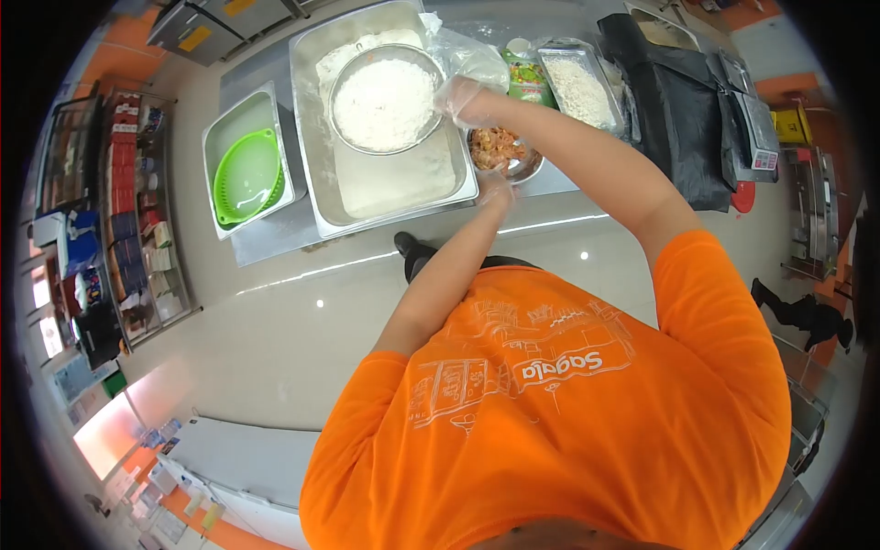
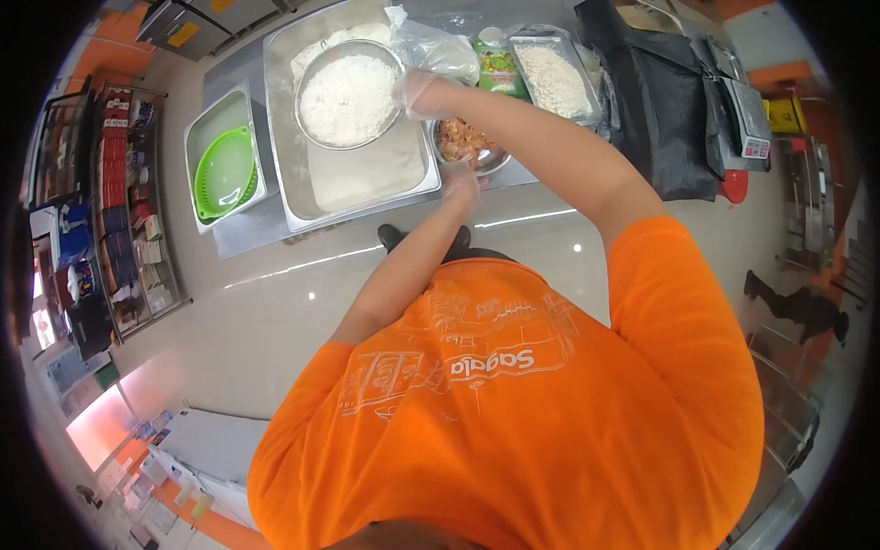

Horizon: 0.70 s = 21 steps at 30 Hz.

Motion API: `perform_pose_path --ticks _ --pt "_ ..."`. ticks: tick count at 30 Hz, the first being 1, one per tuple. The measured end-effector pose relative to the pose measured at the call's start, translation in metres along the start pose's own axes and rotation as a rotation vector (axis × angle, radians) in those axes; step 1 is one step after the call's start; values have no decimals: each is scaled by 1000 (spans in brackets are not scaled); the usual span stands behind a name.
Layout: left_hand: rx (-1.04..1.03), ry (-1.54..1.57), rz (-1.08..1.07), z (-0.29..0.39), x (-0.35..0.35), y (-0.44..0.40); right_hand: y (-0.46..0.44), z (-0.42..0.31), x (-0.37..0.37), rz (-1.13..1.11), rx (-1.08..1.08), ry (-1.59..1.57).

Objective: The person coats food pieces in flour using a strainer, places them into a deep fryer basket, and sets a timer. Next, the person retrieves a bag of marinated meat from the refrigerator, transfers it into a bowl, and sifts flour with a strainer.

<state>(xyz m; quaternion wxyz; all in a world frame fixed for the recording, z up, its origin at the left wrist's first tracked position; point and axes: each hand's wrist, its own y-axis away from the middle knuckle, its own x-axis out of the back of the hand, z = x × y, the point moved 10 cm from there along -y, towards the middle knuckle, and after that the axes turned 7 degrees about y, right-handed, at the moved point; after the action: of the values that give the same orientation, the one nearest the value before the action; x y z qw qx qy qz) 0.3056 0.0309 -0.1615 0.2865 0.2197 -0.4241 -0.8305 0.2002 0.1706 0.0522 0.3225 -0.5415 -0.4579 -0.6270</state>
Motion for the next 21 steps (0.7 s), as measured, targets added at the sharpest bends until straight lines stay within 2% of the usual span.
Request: perform_pose_path --ticks 2,3,5,6,8,10,12,13,16,19,21 --pt "-122 -10 38 -24 10 -51 -1 3 -9 92 -15 -39" --pt "-86 106 -12 -17 8 -29 3 15 -5 95 -70 -192" --pt "-103 -281 -121 3 25 25 14 27 15 87 -135 -396" --pt "-104 -289 -159 0 36 34 16 28 23 70 -146 -449" --pt "-76 -221 -224 4 59 68 3 51 10 124 -147 -619" --pt "-34 -58 -284 50 76 139 -6 61 24 162 -153 -633" --pt "68 -150 -165 69 110 177 4 60 64 183 -167 -504" --pt "125 -198 -108 71 126 186 0 64 63 203 -137 -536" --pt "-5 -470 -161 64 144 169 6 69 64 264 -110 -817" --pt "-326 -560 -135 53 148 141 10 65 60 252 -201 -713" --pt "-258 -280 -275 31 128 136 6 60 55 273 -150 -632"
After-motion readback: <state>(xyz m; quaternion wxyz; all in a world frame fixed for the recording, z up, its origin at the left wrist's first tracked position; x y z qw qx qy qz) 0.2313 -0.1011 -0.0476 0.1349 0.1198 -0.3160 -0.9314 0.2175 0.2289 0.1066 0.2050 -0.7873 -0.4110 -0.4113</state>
